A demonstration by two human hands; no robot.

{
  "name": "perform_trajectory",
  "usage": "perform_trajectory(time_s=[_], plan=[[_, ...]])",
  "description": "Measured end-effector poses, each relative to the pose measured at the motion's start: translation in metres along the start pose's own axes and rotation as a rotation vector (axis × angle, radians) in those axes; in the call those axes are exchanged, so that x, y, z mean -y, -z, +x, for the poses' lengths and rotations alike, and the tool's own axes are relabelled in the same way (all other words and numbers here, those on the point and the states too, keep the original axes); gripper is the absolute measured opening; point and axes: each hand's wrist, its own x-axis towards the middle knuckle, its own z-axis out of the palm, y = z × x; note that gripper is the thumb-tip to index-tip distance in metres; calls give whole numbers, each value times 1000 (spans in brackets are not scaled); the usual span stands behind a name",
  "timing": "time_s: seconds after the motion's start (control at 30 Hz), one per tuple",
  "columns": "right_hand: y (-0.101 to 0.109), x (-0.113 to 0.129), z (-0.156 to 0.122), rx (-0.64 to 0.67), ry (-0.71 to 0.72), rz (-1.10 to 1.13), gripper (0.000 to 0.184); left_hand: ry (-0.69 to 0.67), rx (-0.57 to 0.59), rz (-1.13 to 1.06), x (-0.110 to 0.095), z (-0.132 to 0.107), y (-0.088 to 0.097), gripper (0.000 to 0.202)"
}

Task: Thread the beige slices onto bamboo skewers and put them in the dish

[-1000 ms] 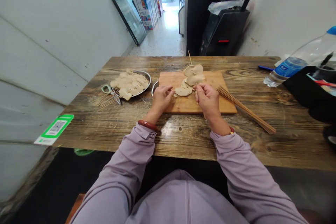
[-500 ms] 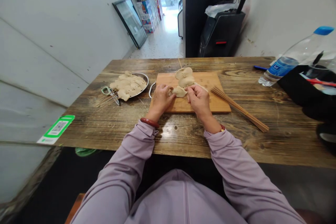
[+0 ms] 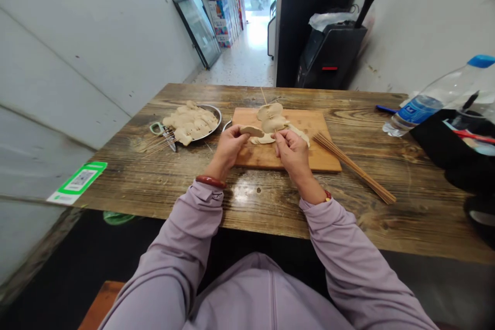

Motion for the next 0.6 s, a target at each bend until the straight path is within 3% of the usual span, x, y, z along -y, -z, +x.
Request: perform_trajectory(time_s=[0.1,0.23,0.6], plan=[[-3,3,-6,58,-17,14,29,131,-51,-258,-8,1,12,20],[-8,7,-16,157,-61,-11,34,226,-118,-409,-14,2,24,19],[-14,0,-35,368,-107,-160,32,150,-262,-526,-18,9,47,6]])
